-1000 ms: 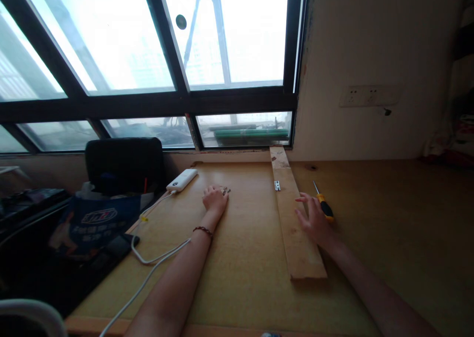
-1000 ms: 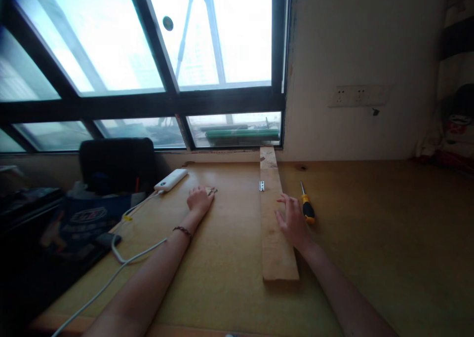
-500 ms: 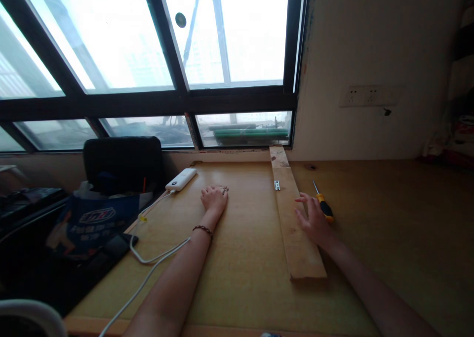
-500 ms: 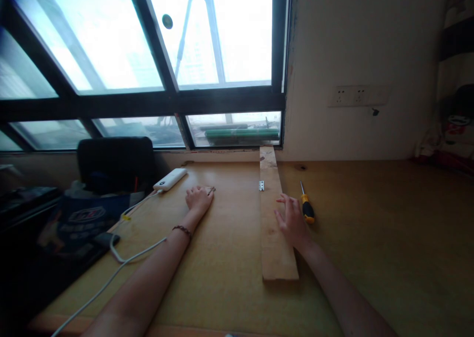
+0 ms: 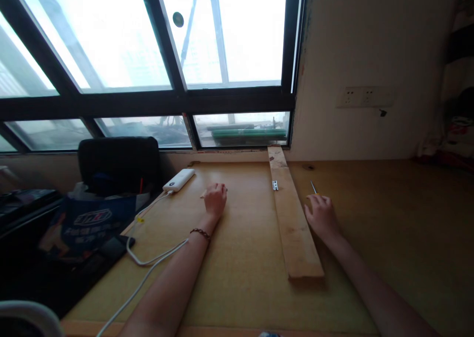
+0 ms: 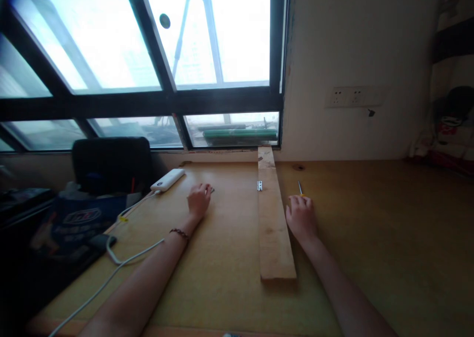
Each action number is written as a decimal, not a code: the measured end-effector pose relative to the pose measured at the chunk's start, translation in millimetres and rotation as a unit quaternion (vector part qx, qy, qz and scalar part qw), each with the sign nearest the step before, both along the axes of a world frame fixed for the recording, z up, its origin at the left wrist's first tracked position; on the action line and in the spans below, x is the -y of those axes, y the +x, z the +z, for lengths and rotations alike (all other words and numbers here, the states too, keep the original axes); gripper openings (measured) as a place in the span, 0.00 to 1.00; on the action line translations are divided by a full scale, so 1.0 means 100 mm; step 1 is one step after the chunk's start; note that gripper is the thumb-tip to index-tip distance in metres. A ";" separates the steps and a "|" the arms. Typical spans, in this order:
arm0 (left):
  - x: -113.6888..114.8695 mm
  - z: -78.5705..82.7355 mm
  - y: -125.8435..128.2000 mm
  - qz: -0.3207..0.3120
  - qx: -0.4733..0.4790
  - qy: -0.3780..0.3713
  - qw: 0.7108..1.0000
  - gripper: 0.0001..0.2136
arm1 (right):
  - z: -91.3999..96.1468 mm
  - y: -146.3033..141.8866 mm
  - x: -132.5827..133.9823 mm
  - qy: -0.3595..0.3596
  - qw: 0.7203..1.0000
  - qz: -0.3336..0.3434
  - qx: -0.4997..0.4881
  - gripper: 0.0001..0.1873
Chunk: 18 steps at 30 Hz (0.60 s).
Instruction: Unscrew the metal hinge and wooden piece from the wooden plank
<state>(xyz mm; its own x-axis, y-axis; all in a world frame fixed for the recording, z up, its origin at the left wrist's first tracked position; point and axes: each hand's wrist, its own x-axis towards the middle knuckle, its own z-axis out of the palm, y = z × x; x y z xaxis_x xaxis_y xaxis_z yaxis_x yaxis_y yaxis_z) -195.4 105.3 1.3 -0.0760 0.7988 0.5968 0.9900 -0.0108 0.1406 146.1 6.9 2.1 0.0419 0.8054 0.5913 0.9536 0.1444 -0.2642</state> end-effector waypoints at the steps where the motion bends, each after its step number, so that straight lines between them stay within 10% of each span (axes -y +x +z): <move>1: 0.02 0.00 0.04 -0.023 0.008 -0.004 1.000 0.19 | -0.02 0.05 -0.01 -0.016 0.999 -0.032 0.016 0.13; 10: 0.24 -0.10 0.58 -0.231 0.262 -0.080 0.934 0.20 | -0.14 0.24 -0.08 -0.162 0.977 -0.133 0.037 0.14; 13: 0.22 -0.14 0.79 -0.300 0.420 -0.152 0.843 0.14 | -0.21 0.27 -0.13 -0.140 0.983 -0.119 0.027 0.14; 18: -0.04 -0.08 1.17 -0.298 0.688 -0.255 0.610 0.09 | -0.34 0.33 -0.20 -0.066 0.993 -0.092 -0.019 0.12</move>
<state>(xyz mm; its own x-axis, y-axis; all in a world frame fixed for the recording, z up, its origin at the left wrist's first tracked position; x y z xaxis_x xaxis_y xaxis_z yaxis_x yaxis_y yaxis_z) -78.8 108.9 -6.9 0.1700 0.9845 -0.0427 -0.2289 0.0816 0.9700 179.4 26.5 -32.0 0.2152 0.8526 0.4762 0.9498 -0.0693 -0.3050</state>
